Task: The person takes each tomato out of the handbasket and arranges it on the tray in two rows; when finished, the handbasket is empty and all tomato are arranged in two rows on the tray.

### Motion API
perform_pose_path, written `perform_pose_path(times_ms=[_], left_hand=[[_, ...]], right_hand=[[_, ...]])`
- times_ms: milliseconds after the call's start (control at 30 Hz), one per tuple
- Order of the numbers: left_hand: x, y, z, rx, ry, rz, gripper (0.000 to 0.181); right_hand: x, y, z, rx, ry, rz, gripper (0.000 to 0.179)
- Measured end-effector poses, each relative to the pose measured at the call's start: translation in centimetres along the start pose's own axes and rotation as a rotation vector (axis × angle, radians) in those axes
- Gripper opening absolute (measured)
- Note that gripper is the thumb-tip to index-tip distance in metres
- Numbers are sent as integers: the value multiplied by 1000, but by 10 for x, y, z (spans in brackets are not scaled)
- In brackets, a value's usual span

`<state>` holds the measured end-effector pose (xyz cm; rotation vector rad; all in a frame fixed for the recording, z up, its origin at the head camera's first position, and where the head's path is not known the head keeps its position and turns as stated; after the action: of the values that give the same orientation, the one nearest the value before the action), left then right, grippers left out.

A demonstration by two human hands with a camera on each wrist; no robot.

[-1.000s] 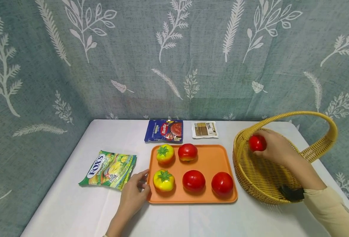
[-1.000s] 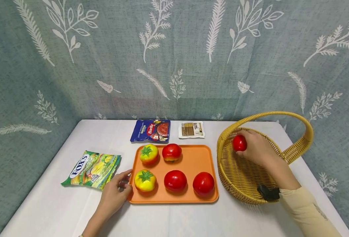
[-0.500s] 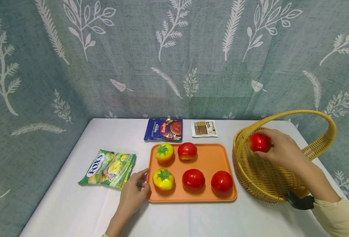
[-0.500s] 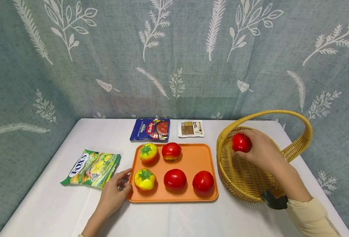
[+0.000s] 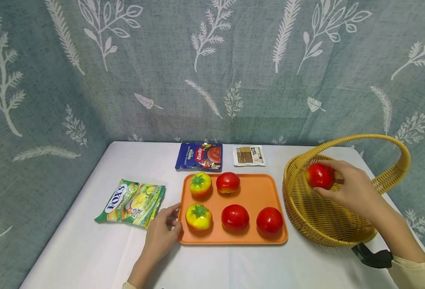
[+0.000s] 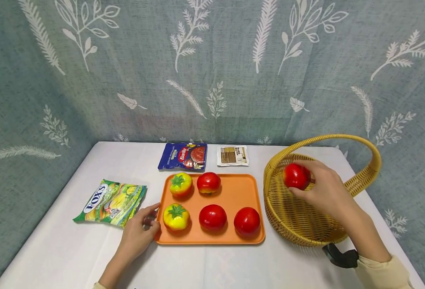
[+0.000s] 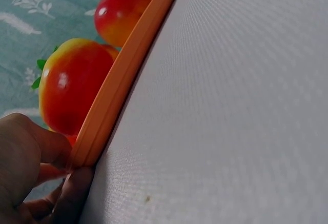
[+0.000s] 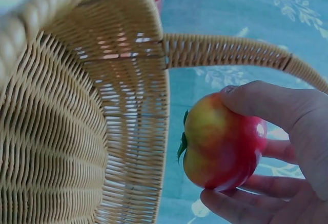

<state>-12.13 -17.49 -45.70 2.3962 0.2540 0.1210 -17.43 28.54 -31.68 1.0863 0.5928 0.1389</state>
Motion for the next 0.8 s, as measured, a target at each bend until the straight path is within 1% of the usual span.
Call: perform_pose_path(times_ms=[133,433,633,800], left_hand=[[0,1,0,-1,-2,-2,55],[0,2,-1,-1,-9,-1,55],[0,1,-2,1,2,11,55],[-1,1,-2,-4,12,20,55]], right_hand=[[5,4,10,-7,25,-29,73],[16,13,36,18,117,-142,74],[21,14,50,14,175,-163,78],[23,14,61,6,199,-165,82]])
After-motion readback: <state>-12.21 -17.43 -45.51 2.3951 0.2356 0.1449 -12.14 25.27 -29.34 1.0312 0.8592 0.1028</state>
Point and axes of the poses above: each hand's wrist, its own x-axis away from the middle knuckle, its own y-axis out of the back of the hand, z = x × y, the point moved 5 cm from there along -x, towards the middle knuckle, and after that the axes turned 8 degrees about y, right-handed, at the moved point
